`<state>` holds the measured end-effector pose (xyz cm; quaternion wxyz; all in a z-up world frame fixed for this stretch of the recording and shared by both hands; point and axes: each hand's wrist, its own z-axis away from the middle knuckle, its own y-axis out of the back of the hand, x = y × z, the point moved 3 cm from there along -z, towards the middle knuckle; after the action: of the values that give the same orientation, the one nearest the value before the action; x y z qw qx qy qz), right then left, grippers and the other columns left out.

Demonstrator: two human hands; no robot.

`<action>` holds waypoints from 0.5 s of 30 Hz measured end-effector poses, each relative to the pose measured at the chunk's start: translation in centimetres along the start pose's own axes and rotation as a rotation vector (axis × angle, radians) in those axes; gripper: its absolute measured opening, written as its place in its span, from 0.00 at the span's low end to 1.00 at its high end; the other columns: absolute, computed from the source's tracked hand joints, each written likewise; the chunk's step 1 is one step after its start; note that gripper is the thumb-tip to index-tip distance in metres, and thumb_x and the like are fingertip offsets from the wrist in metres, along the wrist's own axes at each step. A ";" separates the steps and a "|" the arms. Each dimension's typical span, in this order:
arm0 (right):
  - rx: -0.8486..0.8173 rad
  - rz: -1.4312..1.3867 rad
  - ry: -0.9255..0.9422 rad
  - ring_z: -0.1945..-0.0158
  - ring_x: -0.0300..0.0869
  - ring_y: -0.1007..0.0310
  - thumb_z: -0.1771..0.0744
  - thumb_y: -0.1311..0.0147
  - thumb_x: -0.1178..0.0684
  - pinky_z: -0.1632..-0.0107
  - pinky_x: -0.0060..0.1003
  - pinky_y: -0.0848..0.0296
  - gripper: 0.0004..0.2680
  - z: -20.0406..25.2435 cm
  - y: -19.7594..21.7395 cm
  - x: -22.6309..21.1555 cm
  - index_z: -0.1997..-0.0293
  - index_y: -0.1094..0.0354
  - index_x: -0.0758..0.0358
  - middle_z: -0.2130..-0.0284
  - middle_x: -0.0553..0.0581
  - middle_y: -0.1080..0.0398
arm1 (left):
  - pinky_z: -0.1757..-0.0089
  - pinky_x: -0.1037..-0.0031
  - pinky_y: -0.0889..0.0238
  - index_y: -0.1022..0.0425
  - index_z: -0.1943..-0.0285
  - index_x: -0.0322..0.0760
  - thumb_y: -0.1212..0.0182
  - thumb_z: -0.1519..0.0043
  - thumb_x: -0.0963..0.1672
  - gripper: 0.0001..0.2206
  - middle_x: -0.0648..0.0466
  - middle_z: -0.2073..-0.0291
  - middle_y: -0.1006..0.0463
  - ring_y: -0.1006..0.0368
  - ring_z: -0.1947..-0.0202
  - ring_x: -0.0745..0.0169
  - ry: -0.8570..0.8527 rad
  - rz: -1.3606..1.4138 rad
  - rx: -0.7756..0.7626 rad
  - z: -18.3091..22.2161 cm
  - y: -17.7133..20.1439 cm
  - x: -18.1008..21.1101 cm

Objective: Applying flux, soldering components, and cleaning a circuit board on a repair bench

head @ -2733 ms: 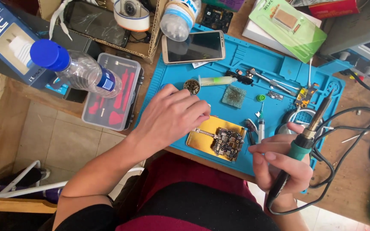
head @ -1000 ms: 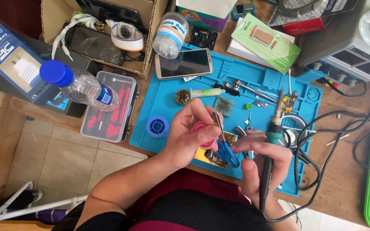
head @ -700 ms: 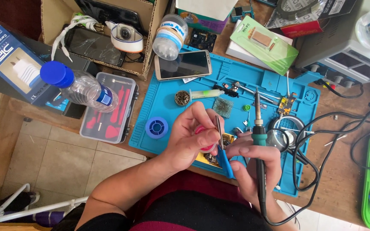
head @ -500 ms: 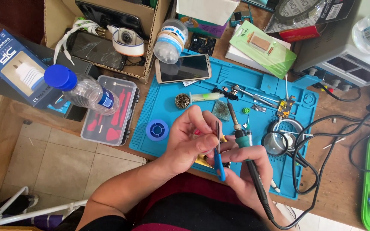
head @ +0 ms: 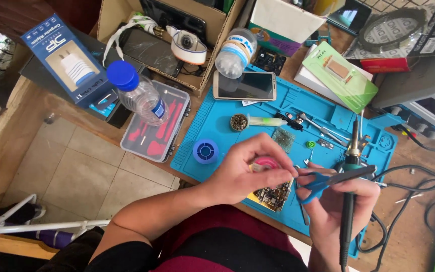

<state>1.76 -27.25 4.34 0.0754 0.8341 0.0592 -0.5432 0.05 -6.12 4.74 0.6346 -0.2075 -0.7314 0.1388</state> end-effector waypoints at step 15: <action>-0.015 0.003 -0.083 0.49 0.46 0.13 0.34 0.27 0.53 0.22 0.53 0.13 0.23 0.3 0.7 1.9 0.40 0.45 0.52 0.57 0.57 0.26 | 0.55 0.72 0.22 0.17 0.45 0.48 0.32 0.25 0.43 0.04 0.59 0.49 0.13 0.14 0.49 0.62 -0.094 -0.618 -0.062 0.3 -0.1 0.8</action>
<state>2.40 -27.99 2.55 0.0848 0.8105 0.0590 -0.5766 -0.39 -5.79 5.40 0.6056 0.0119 -0.7923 -0.0732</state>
